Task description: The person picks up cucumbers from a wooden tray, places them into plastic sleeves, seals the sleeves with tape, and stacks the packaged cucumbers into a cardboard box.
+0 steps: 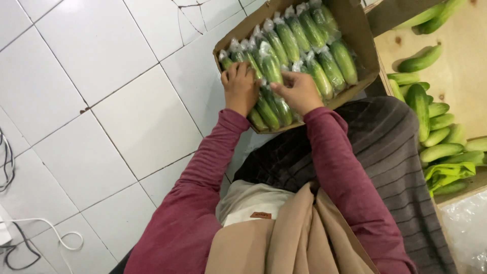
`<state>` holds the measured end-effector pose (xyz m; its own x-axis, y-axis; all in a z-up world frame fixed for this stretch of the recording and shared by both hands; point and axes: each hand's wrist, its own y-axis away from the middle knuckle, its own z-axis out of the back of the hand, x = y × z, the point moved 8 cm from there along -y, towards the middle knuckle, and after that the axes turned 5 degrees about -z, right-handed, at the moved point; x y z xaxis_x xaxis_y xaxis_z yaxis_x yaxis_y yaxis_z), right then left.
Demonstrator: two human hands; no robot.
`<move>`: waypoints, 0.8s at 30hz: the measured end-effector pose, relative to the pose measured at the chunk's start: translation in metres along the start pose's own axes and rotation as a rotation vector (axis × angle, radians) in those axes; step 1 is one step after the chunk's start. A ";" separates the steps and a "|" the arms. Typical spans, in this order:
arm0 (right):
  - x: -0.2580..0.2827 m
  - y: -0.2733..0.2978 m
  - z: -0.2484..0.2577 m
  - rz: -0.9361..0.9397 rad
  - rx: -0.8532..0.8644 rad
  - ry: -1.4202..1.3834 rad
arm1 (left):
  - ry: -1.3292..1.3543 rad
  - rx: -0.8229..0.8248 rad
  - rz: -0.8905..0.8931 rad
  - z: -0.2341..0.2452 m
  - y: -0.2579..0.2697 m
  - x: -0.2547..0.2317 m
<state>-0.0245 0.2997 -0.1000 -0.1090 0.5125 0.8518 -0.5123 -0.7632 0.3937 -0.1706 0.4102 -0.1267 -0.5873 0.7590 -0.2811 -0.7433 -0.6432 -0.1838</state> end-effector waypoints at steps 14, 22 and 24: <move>-0.024 -0.051 -0.075 -0.030 -0.093 0.320 | 0.049 -0.234 -0.004 0.006 0.013 0.001; -0.025 -0.059 -0.080 0.092 -0.069 0.340 | 0.057 -0.026 0.050 0.018 0.004 -0.005; -0.024 -0.055 -0.081 0.097 -0.021 0.368 | 0.025 -0.012 0.040 0.015 0.005 -0.005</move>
